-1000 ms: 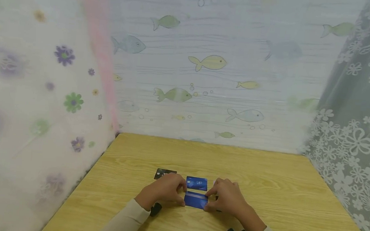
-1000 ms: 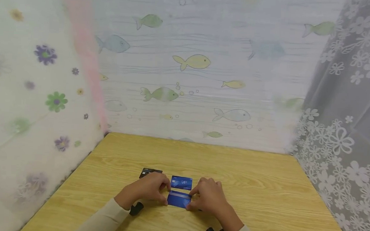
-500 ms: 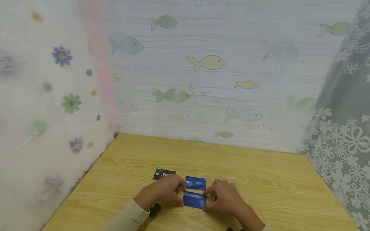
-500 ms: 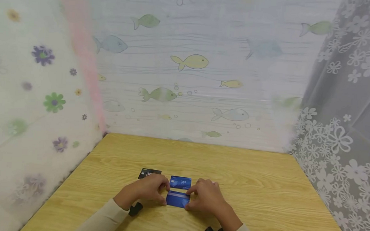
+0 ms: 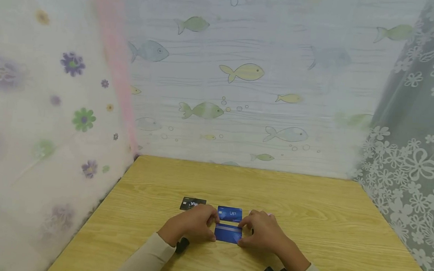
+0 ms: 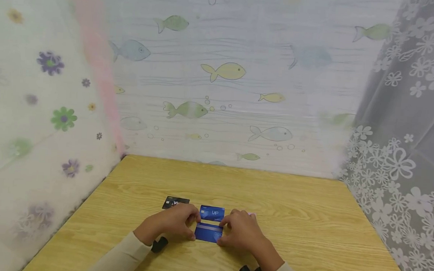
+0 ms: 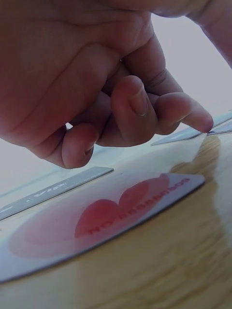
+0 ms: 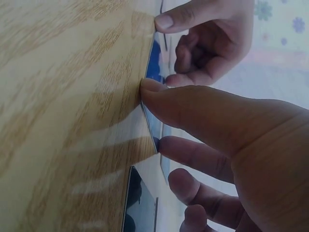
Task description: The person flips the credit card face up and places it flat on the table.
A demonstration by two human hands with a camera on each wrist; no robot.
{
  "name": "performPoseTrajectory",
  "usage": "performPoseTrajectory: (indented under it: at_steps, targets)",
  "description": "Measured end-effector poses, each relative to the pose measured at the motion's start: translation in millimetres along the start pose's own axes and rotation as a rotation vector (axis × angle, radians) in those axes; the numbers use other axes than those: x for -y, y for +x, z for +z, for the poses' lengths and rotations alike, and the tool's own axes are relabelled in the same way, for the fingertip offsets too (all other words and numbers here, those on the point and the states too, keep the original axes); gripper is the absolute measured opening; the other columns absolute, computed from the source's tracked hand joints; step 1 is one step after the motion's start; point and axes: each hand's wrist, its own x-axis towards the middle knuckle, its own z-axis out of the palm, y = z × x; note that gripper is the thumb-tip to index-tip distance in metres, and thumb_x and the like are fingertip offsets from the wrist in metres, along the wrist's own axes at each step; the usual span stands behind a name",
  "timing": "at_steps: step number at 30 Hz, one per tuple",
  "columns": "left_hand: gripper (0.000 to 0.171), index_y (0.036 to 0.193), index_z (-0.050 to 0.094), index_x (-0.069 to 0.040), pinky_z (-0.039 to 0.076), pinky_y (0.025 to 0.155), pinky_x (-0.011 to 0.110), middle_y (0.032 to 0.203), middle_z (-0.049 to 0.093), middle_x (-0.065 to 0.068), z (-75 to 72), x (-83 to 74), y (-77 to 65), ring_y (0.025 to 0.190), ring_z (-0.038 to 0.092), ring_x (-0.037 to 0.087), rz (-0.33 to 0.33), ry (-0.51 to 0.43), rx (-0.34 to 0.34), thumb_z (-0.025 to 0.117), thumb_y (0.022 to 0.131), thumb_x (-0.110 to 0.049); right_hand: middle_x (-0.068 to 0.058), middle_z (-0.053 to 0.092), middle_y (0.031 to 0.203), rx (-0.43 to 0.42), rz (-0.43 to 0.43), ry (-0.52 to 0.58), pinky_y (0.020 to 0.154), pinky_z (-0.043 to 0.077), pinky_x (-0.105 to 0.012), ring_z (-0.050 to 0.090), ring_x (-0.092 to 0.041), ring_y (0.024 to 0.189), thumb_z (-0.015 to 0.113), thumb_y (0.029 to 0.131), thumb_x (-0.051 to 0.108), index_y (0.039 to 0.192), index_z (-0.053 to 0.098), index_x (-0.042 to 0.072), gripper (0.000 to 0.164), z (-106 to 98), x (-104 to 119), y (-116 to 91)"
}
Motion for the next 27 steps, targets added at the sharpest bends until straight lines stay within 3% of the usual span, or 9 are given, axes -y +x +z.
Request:
performPoseTrajectory:
  at_steps: [17, 27]
  targets:
    - [0.041, 0.109, 0.065, -0.019, 0.042, 0.066, 0.027, 0.084, 0.053, -0.002, 0.4, 1.6, 0.9, 0.073, 0.048, 0.010, 0.000, -0.066, 0.013, 0.092, 0.079, -0.021, 0.009, 0.060, 0.092, -0.008, 0.004, 0.017, 0.076, 0.037, -0.041, 0.052, -0.010, 0.084, 0.090, 0.073, 0.048, 0.102, 0.074, 0.025, 0.041, 1.6, -3.5, -0.7]
    - [0.044, 0.113, 0.069, -0.024, 0.050, 0.087, 0.029, 0.106, 0.059, -0.013, -1.6, 1.6, 0.7, 0.095, 0.054, 0.005, 0.043, 0.077, -0.013, 0.093, 0.077, -0.034, 0.009, 0.061, 0.092, -0.042, -0.020, 0.038, 0.076, 0.038, -0.040, 0.054, -0.009, 0.086, 0.093, 0.070, 0.044, 0.101, 0.074, 0.023, 0.042, 3.3, -4.7, 1.3]
